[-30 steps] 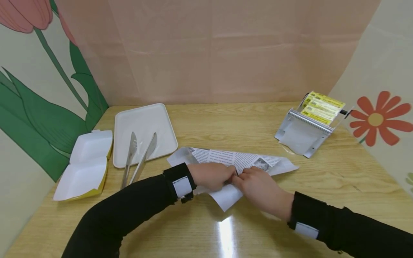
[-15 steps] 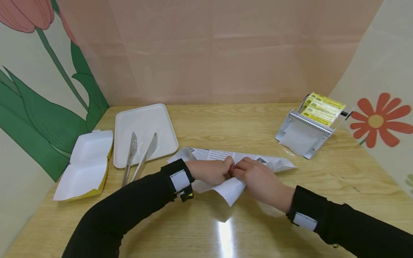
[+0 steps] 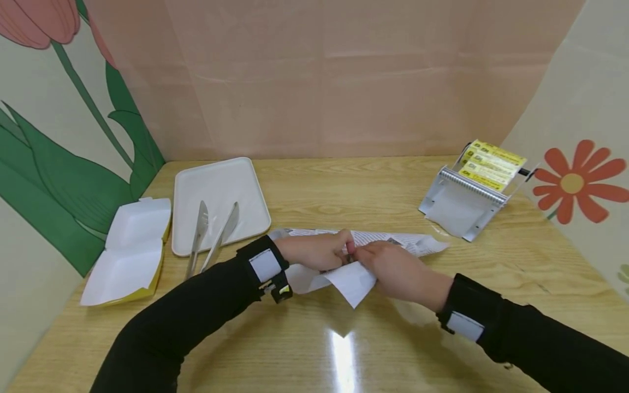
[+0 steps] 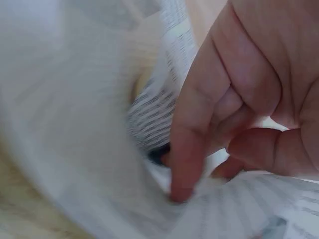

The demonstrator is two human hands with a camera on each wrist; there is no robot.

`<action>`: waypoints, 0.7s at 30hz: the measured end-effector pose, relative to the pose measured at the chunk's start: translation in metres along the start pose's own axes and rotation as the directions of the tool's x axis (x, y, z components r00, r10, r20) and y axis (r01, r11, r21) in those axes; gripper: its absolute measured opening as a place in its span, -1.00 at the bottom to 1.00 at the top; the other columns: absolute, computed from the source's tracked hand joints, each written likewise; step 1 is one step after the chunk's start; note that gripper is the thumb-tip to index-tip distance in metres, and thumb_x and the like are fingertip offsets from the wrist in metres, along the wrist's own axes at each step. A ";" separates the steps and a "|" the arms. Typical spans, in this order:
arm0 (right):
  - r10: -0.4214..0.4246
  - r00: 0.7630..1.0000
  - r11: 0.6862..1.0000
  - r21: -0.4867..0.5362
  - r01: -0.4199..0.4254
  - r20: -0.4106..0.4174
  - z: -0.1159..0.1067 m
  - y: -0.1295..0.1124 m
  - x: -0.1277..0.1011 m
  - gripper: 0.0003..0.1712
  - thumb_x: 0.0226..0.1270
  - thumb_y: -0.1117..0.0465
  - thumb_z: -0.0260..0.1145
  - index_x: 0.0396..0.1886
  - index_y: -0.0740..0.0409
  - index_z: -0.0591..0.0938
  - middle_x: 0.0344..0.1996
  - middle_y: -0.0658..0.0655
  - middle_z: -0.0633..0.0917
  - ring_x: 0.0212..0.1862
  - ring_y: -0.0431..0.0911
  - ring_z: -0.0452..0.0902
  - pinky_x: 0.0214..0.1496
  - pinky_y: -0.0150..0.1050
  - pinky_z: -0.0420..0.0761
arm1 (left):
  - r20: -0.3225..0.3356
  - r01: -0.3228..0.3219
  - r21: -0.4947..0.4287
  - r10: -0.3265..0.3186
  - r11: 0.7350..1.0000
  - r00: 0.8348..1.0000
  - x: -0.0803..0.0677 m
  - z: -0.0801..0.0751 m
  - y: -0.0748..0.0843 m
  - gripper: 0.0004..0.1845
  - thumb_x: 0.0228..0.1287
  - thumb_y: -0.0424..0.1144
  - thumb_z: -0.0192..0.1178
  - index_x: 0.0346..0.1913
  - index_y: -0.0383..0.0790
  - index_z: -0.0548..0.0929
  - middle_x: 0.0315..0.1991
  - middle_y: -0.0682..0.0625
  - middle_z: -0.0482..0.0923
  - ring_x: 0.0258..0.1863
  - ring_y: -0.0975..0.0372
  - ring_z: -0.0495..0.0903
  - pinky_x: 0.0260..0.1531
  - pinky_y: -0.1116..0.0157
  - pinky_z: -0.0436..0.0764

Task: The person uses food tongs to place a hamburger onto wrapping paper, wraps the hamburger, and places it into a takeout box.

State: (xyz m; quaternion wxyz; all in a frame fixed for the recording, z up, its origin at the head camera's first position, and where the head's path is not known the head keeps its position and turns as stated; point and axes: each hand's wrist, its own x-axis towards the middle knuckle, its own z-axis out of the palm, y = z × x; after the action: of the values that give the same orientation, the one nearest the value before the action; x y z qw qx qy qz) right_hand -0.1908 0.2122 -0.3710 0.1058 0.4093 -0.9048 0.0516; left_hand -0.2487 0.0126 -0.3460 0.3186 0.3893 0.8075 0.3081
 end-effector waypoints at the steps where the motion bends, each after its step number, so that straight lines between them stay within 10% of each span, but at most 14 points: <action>1: 0.014 1.000 1.000 0.019 -0.015 0.017 -0.002 0.001 0.001 -0.38 -0.33 0.58 0.41 -0.06 0.37 0.60 -0.26 0.15 0.69 -0.20 0.04 0.63 -0.13 -0.05 0.61 | -0.032 -0.014 0.037 0.015 0.999 0.999 -0.001 -0.004 0.001 -0.86 0.41 -0.44 -0.02 -0.03 -0.26 0.37 -0.25 -0.04 0.59 -0.48 0.31 0.45 -0.52 0.46 0.41; 5: 0.089 0.994 0.988 0.122 -0.096 0.067 -0.008 0.006 0.006 -0.43 -0.19 0.58 0.36 -0.03 0.28 0.64 -0.27 0.10 0.71 -0.30 -0.08 0.59 -0.28 -0.15 0.59 | -0.117 -0.050 0.177 0.072 0.983 0.991 -0.008 -0.019 0.006 -0.79 0.52 -0.17 -0.03 -0.01 -0.18 0.55 -0.14 -0.01 0.62 -0.24 0.28 0.54 -0.26 0.39 0.49; 9: 0.144 0.985 0.970 0.185 -0.159 0.093 -0.010 0.013 0.013 -0.65 -0.06 0.52 0.34 -0.22 0.16 0.65 -0.44 -0.02 0.66 -0.47 -0.21 0.42 -0.44 -0.28 0.44 | -0.030 -0.049 0.243 0.058 0.969 0.998 -0.017 -0.030 0.007 -0.52 0.37 0.06 0.16 0.22 -0.14 0.49 0.14 -0.02 0.54 0.12 0.18 0.49 0.06 0.28 0.46; 13: 0.195 0.974 0.955 0.204 -0.216 0.119 -0.013 0.018 0.020 -0.76 0.00 0.46 0.35 -0.30 0.14 0.63 -0.49 -0.05 0.64 -0.51 -0.20 0.41 -0.46 -0.25 0.45 | -0.005 -0.019 0.306 0.021 0.952 1.000 -0.019 -0.029 0.004 -0.27 0.05 0.09 0.45 0.24 -0.13 0.46 0.10 0.03 0.55 0.04 0.24 0.53 0.00 0.32 0.49; 21: 0.254 0.954 0.924 0.252 -0.288 0.161 -0.014 0.026 0.028 -0.91 0.18 0.34 0.36 -0.29 0.20 0.68 -0.42 0.04 0.72 -0.43 -0.14 0.56 -0.34 -0.13 0.57 | -0.125 -0.053 0.422 0.116 0.905 0.985 -0.005 -0.023 -0.004 -0.84 0.26 -0.21 0.32 -0.14 -0.17 0.67 -0.22 0.08 0.68 -0.28 0.33 0.60 -0.20 0.41 0.54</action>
State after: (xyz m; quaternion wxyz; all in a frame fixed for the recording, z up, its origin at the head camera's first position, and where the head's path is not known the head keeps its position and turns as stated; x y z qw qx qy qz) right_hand -0.2262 0.2117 -0.3515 -0.0167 0.2930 -0.9418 0.1638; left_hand -0.2653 0.0013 -0.3335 0.1539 0.4591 0.8583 0.1699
